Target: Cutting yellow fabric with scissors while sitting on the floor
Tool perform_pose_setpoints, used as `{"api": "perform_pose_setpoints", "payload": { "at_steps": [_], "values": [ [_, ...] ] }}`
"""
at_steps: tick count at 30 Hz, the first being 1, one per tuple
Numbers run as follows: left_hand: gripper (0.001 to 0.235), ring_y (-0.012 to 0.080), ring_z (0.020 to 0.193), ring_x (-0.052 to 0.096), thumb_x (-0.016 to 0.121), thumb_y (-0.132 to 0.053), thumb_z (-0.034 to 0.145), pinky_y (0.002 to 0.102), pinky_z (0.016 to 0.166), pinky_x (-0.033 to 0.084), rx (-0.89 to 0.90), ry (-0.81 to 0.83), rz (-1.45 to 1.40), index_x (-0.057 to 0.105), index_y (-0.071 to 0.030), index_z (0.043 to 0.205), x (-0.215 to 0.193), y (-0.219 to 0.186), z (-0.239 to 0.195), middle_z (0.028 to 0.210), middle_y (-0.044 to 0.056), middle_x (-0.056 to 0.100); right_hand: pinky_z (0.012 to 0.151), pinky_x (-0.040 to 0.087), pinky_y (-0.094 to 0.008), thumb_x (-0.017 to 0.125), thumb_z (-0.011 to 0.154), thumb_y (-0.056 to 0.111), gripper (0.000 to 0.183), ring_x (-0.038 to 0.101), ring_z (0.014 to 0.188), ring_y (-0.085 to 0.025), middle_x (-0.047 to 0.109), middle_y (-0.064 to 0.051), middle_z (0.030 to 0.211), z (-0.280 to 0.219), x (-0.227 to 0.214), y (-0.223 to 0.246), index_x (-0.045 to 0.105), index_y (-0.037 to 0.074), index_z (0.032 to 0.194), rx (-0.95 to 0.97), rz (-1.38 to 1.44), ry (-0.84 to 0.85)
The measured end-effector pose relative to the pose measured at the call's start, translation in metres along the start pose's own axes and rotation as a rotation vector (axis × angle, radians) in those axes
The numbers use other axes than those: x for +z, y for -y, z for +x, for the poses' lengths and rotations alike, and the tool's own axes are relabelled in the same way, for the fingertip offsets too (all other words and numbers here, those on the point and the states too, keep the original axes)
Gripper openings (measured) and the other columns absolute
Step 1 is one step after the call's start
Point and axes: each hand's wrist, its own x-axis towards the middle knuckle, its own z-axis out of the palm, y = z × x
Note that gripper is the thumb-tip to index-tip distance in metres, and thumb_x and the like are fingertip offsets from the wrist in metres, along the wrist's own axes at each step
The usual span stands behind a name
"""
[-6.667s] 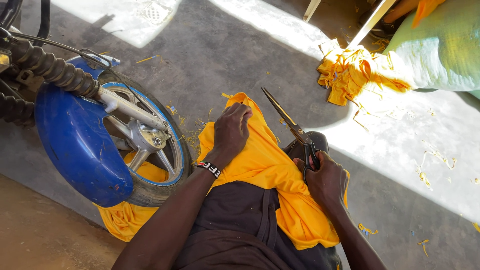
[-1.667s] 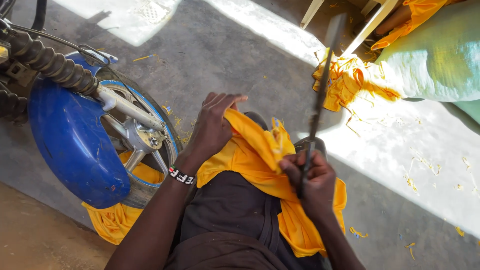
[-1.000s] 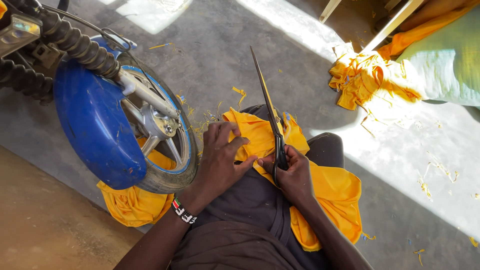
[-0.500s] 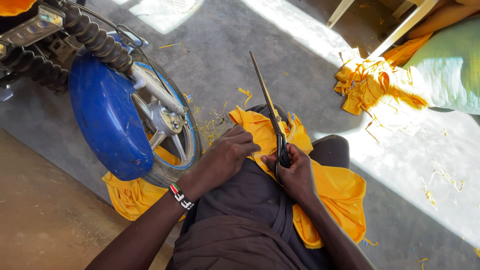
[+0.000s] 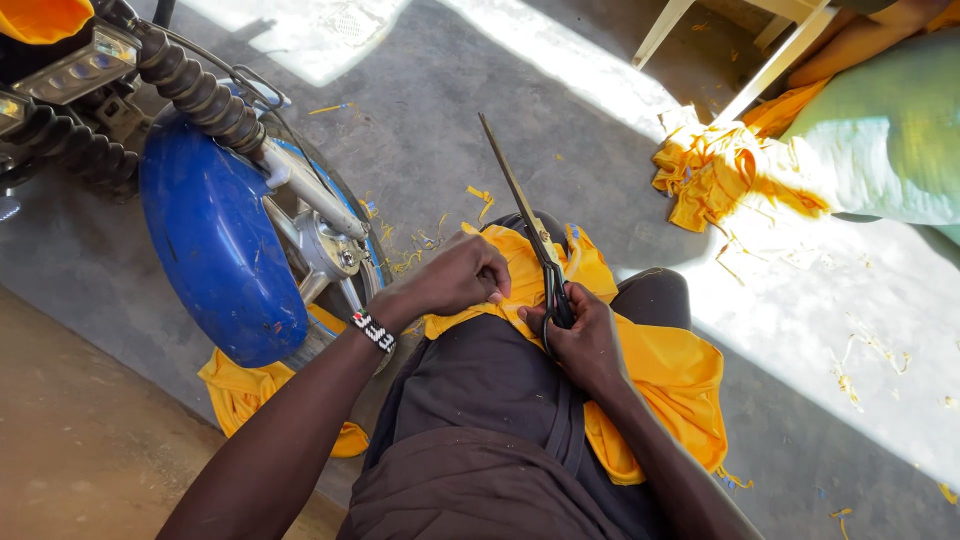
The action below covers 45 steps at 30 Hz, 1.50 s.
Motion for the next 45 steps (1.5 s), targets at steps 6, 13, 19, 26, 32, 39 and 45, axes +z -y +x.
{"api": "perform_pose_setpoints", "payload": {
  "at_steps": [6, 13, 19, 26, 32, 39, 45],
  "values": [
    [0.01, 0.0143, 0.058, 0.073, 0.069, -0.004, 0.09, 0.025, 0.063, 0.057, -0.185, 0.142, -0.262, 0.074, -0.007, 0.081, -0.003, 0.013, 0.009, 0.065, 0.008, 0.071, 0.052, 0.052, -0.024, 0.093, 0.076, 0.016, 0.029, 0.063, 0.053, -0.016, 0.07, -0.012, 0.061, 0.006, -0.008, -0.005, 0.068, 0.002, 0.08, -0.024, -0.106, 0.02],
    [0.013, 0.0184, 0.066, 0.075, 0.06, -0.004, 0.1, 0.029, 0.067, 0.06, -0.123, 0.103, -0.353, 0.066, -0.001, 0.09, -0.001, 0.008, -0.001, 0.075, 0.013, 0.069, 0.053, 0.048, -0.024, 0.093, 0.078, 0.019, 0.028, 0.06, 0.055, -0.016, 0.067, -0.012, 0.059, 0.006, -0.015, 0.0, 0.07, 0.003, 0.08, -0.046, -0.223, 0.04],
    [0.011, 0.0186, 0.067, 0.073, 0.059, -0.005, 0.102, 0.029, 0.061, 0.06, -0.114, 0.03, -0.397, 0.064, 0.003, 0.096, 0.003, 0.023, -0.008, 0.081, 0.015, 0.067, 0.057, 0.041, -0.028, 0.097, 0.068, 0.029, 0.04, 0.053, 0.06, -0.017, 0.053, -0.005, 0.058, -0.015, -0.073, 0.014, 0.065, 0.007, 0.078, 0.028, -0.491, 0.099],
    [0.012, 0.013, 0.067, 0.067, 0.054, -0.001, 0.101, 0.024, 0.057, 0.056, -0.18, 0.004, -0.436, 0.063, -0.004, 0.094, 0.007, 0.011, -0.01, 0.076, 0.008, 0.065, 0.056, 0.03, -0.032, 0.094, 0.073, 0.036, 0.041, 0.033, 0.063, -0.013, 0.042, 0.001, 0.066, -0.052, -0.144, 0.038, 0.061, 0.011, 0.078, 0.148, -0.839, 0.176],
    [0.014, 0.01, 0.064, 0.066, 0.05, -0.003, 0.101, 0.023, 0.053, 0.055, -0.199, -0.025, -0.369, 0.059, -0.009, 0.092, 0.011, -0.001, -0.009, 0.077, 0.004, 0.061, 0.056, 0.033, -0.035, 0.099, 0.07, 0.04, 0.057, 0.035, 0.063, -0.017, 0.043, -0.003, 0.064, -0.068, -0.151, 0.047, 0.05, 0.01, 0.072, 0.289, -0.986, 0.229],
    [0.019, 0.0152, 0.073, 0.059, 0.046, 0.004, 0.094, 0.031, 0.069, 0.047, 0.102, -0.153, 0.042, 0.057, -0.009, 0.086, 0.003, -0.024, -0.021, 0.092, 0.005, 0.054, 0.056, 0.029, -0.038, 0.085, 0.075, 0.033, 0.043, 0.031, 0.063, -0.021, 0.044, -0.005, 0.06, -0.069, -0.139, 0.05, 0.049, 0.011, 0.075, 0.208, -1.085, 0.271],
    [0.021, 0.0212, 0.086, 0.053, 0.051, 0.007, 0.096, 0.035, 0.077, 0.044, 0.238, -0.193, 0.256, 0.065, -0.007, 0.09, -0.003, -0.038, -0.028, 0.098, 0.006, 0.049, 0.059, 0.037, -0.041, 0.076, 0.081, 0.046, 0.04, 0.048, 0.057, -0.03, 0.06, -0.003, 0.062, -0.065, -0.134, 0.039, 0.05, 0.017, 0.077, 0.113, -1.254, 0.257]
  ]
}}
